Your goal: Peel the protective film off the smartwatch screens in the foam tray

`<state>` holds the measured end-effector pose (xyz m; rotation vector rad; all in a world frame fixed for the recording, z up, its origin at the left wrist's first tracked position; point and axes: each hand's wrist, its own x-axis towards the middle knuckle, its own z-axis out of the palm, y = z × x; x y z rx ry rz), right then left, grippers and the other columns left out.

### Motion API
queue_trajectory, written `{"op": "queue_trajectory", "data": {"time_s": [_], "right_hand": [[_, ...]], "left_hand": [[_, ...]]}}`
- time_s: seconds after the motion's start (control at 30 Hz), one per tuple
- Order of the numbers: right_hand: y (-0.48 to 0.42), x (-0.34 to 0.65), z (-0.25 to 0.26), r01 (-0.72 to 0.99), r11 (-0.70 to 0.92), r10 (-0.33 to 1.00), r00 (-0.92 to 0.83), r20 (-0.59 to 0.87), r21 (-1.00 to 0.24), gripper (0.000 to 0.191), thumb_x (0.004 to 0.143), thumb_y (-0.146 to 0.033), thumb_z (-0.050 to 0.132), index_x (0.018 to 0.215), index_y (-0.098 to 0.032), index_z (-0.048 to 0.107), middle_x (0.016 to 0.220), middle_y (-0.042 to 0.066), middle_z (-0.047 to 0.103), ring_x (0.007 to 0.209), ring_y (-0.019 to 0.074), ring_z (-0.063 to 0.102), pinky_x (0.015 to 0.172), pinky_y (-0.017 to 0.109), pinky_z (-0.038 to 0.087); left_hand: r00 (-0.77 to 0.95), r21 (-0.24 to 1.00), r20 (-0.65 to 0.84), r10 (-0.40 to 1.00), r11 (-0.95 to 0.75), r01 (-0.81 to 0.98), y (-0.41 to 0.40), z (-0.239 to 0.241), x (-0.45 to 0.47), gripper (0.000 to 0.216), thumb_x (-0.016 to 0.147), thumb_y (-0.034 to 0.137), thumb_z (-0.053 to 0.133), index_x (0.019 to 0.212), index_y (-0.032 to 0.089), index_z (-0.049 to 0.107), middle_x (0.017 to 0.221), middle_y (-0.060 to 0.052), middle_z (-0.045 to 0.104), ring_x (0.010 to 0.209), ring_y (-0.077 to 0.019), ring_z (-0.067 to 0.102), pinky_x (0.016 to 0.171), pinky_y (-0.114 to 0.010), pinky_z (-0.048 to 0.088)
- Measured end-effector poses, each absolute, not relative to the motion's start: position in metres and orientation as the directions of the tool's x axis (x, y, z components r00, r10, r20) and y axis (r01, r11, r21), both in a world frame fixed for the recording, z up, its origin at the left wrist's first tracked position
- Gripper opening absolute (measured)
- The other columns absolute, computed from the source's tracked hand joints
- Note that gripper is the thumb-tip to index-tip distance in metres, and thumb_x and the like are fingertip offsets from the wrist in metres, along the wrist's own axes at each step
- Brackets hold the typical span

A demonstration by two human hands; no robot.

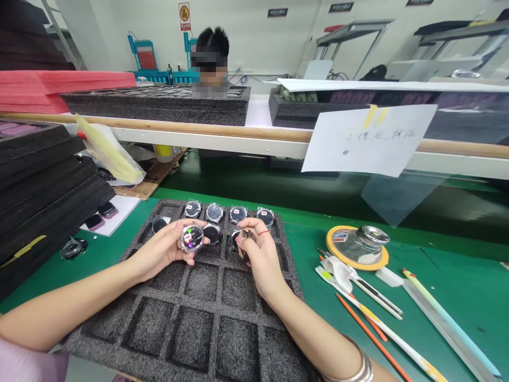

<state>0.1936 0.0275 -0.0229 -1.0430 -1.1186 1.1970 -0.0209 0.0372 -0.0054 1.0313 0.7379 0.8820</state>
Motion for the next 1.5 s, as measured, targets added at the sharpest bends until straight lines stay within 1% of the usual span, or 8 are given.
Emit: {"op": "queue_trajectory", "data": {"time_s": [0.27, 0.4, 0.53, 0.6, 0.7, 1.03, 1.33, 1.5], "right_hand": [[0.029, 0.193, -0.021, -0.137, 0.081, 0.995, 0.062, 0.074, -0.987, 0.018, 0.077, -0.034, 0.059, 0.086, -0.024, 0.047, 0.061, -0.008, 0.04, 0.044, 0.0081, 0.035, 0.043, 0.023, 0.022], [0.035, 0.196, -0.021, 0.034, 0.13, 0.991, 0.03, 0.131, -0.991, 0.026, 0.083, -0.045, 0.061, 0.096, -0.024, 0.053, 0.069, -0.004, 0.05, 0.051, 0.0112, 0.045, 0.047, 0.025, 0.036], [0.04, 0.208, -0.014, 0.331, 0.264, 0.964, -0.072, 0.255, -0.906, 0.052, 0.076, -0.038, 0.071, 0.123, -0.024, 0.057, 0.105, 0.006, 0.064, 0.092, 0.0223, 0.064, 0.082, 0.037, 0.054], [0.041, 0.217, -0.01, 0.496, 0.326, 0.945, -0.142, 0.295, -0.805, 0.052, 0.073, -0.029, 0.071, 0.124, -0.024, 0.061, 0.116, 0.009, 0.063, 0.111, 0.0279, 0.062, 0.101, 0.045, 0.049], [0.043, 0.227, -0.01, 0.688, 0.376, 0.926, -0.263, 0.269, -0.621, 0.047, 0.07, -0.023, 0.072, 0.117, -0.021, 0.068, 0.118, 0.012, 0.066, 0.119, 0.0339, 0.06, 0.11, 0.052, 0.044], [0.043, 0.193, 0.016, 0.905, 0.409, 0.912, -0.405, 0.058, -0.115, 0.057, 0.082, -0.017, 0.062, 0.138, -0.013, 0.057, 0.121, 0.018, 0.07, 0.105, 0.0368, 0.071, 0.091, 0.051, 0.057], [0.046, 0.136, 0.015, 0.888, 0.459, 0.888, -0.46, -0.003, 0.035, 0.032, 0.089, -0.018, 0.067, 0.12, -0.013, 0.064, 0.107, 0.011, 0.073, 0.092, 0.0235, 0.073, 0.078, 0.038, 0.06], [0.043, 0.148, 0.015, 0.88, 0.474, 0.877, -0.467, 0.108, -0.042, 0.041, 0.082, -0.014, 0.068, 0.123, -0.012, 0.064, 0.113, 0.015, 0.075, 0.096, 0.0292, 0.075, 0.08, 0.039, 0.062]], "left_hand": [[0.358, 0.914, -0.086, 0.93, 0.217, -0.342, 0.039, -0.007, -0.023, 0.051, 0.089, 0.056, 0.068, 0.122, 0.019, 0.065, 0.1, -0.01, 0.072, 0.069, -0.0118, 0.064, 0.069, -0.025, 0.058], [0.261, 0.893, -0.014, 0.965, 0.13, -0.43, 0.043, -0.002, -0.026, 0.049, 0.088, 0.055, 0.07, 0.12, 0.018, 0.066, 0.104, -0.009, 0.071, 0.069, -0.0103, 0.063, 0.068, -0.023, 0.059], [0.079, 0.85, 0.047, 0.996, 0.002, -0.527, 0.055, 0.01, -0.039, 0.045, 0.09, 0.052, 0.068, 0.118, 0.018, 0.066, 0.097, -0.008, 0.072, 0.069, -0.0099, 0.064, 0.067, -0.02, 0.059], [0.017, 0.837, 0.044, 0.999, -0.028, -0.546, 0.061, 0.016, -0.047, 0.043, 0.094, 0.052, 0.062, 0.119, 0.017, 0.066, 0.096, -0.01, 0.072, 0.066, -0.0093, 0.063, 0.065, -0.019, 0.058], [-0.021, 0.826, 0.051, 0.999, -0.053, -0.561, 0.066, 0.023, -0.057, 0.042, 0.099, 0.05, 0.054, 0.12, 0.017, 0.066, 0.098, -0.012, 0.073, 0.063, -0.0085, 0.062, 0.063, -0.018, 0.058], [0.019, 0.775, -0.109, 0.994, 0.097, -0.625, 0.067, 0.023, -0.057, 0.044, 0.101, 0.049, 0.05, 0.117, 0.013, 0.068, 0.088, -0.009, 0.07, 0.053, -0.006, 0.056, 0.051, -0.015, 0.052], [0.135, 0.75, -0.248, 0.959, 0.279, -0.6, 0.065, 0.012, -0.051, 0.062, 0.102, 0.058, 0.035, 0.079, 0.009, 0.067, 0.059, -0.002, 0.054, 0.042, -0.0076, 0.045, 0.039, -0.017, 0.039], [0.174, 0.723, -0.367, 0.914, 0.398, -0.564, 0.058, 0.018, -0.045, 0.057, 0.102, 0.055, 0.036, 0.072, 0.012, 0.06, 0.073, -0.012, 0.066, 0.062, -0.0171, 0.066, 0.063, -0.027, 0.059]]}}
